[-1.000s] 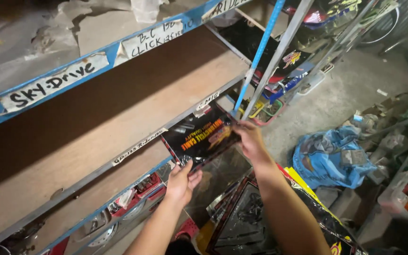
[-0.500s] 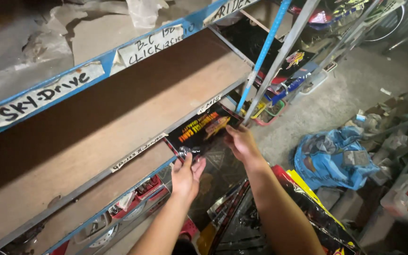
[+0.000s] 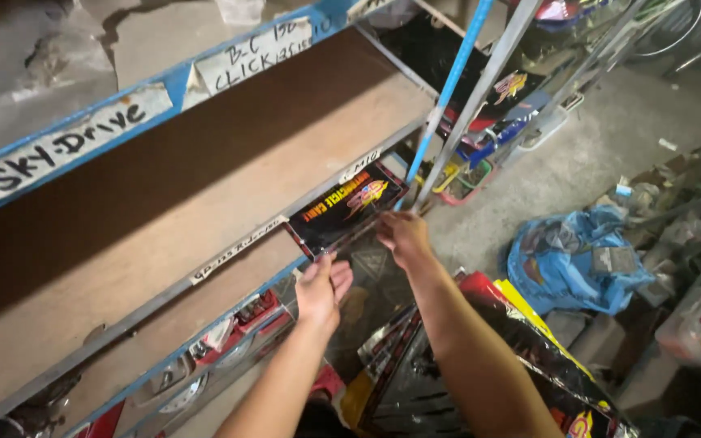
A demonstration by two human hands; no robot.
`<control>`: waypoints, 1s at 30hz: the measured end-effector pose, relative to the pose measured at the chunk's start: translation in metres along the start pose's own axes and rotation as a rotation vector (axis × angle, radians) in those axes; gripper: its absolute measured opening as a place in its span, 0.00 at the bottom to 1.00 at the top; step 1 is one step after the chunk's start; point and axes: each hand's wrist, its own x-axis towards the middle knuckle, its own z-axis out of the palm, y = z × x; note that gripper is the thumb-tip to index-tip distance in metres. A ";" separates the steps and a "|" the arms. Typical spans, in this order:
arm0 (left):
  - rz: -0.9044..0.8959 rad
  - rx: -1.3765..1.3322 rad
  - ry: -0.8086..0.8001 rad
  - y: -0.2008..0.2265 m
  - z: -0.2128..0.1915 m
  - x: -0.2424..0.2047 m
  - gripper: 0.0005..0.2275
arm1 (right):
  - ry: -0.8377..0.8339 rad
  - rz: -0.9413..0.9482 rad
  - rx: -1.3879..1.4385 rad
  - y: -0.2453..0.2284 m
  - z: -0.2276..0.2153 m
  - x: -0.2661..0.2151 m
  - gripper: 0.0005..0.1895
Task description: The person handles several packaged motorcycle parts, including cables and a black circular component, in a cluttered storage area. They wipe the plastic packaging with their hands and place the items onto metal shelves.
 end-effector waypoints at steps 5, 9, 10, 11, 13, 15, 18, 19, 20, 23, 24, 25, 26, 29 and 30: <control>-0.008 0.225 -0.151 -0.020 -0.001 -0.023 0.18 | -0.054 -0.116 0.087 -0.010 -0.015 -0.018 0.16; 0.128 0.566 -0.365 -0.068 -0.019 -0.047 0.14 | 0.008 -0.161 0.006 -0.037 -0.082 -0.111 0.20; 0.276 0.866 -0.485 -0.069 -0.024 -0.061 0.18 | -0.097 -0.439 -0.340 -0.051 -0.104 -0.150 0.15; 0.435 1.156 -0.613 -0.070 -0.029 -0.075 0.23 | -0.195 -0.701 -0.703 -0.065 -0.126 -0.191 0.11; 0.471 1.162 -0.647 -0.087 -0.032 -0.080 0.22 | -0.113 -0.699 -0.837 -0.069 -0.162 -0.242 0.11; 0.501 1.162 -0.686 -0.104 -0.035 -0.084 0.21 | -0.033 -0.678 -0.976 -0.060 -0.198 -0.288 0.12; 0.396 1.152 -0.688 -0.110 -0.030 -0.083 0.22 | 0.342 -0.691 -1.073 -0.033 -0.235 -0.336 0.10; 0.396 1.113 -0.718 -0.107 -0.026 -0.085 0.18 | 0.450 -0.720 -1.166 -0.023 -0.242 -0.347 0.14; 0.393 1.074 -0.747 -0.104 -0.021 -0.088 0.14 | 0.556 -0.743 -1.262 -0.013 -0.249 -0.358 0.19; 0.454 1.147 -0.802 -0.105 -0.012 -0.092 0.13 | 0.672 -0.647 -1.320 0.031 -0.268 -0.366 0.30; 0.438 1.165 -0.833 -0.106 -0.008 -0.091 0.13 | 0.700 -0.616 -1.316 0.035 -0.266 -0.369 0.30; 0.396 1.144 -0.845 -0.107 -0.005 -0.090 0.10 | 0.701 -0.615 -1.292 0.039 -0.263 -0.373 0.34; 0.353 1.124 -0.855 -0.108 -0.002 -0.090 0.08 | 0.703 -0.614 -1.267 0.042 -0.260 -0.376 0.39; 0.142 0.956 -0.830 -0.115 0.010 -0.090 0.07 | 0.842 -0.583 -1.341 0.068 -0.256 -0.386 0.41; 0.150 0.961 -0.842 -0.117 0.015 -0.092 0.07 | 0.856 -0.584 -1.332 0.078 -0.256 -0.379 0.41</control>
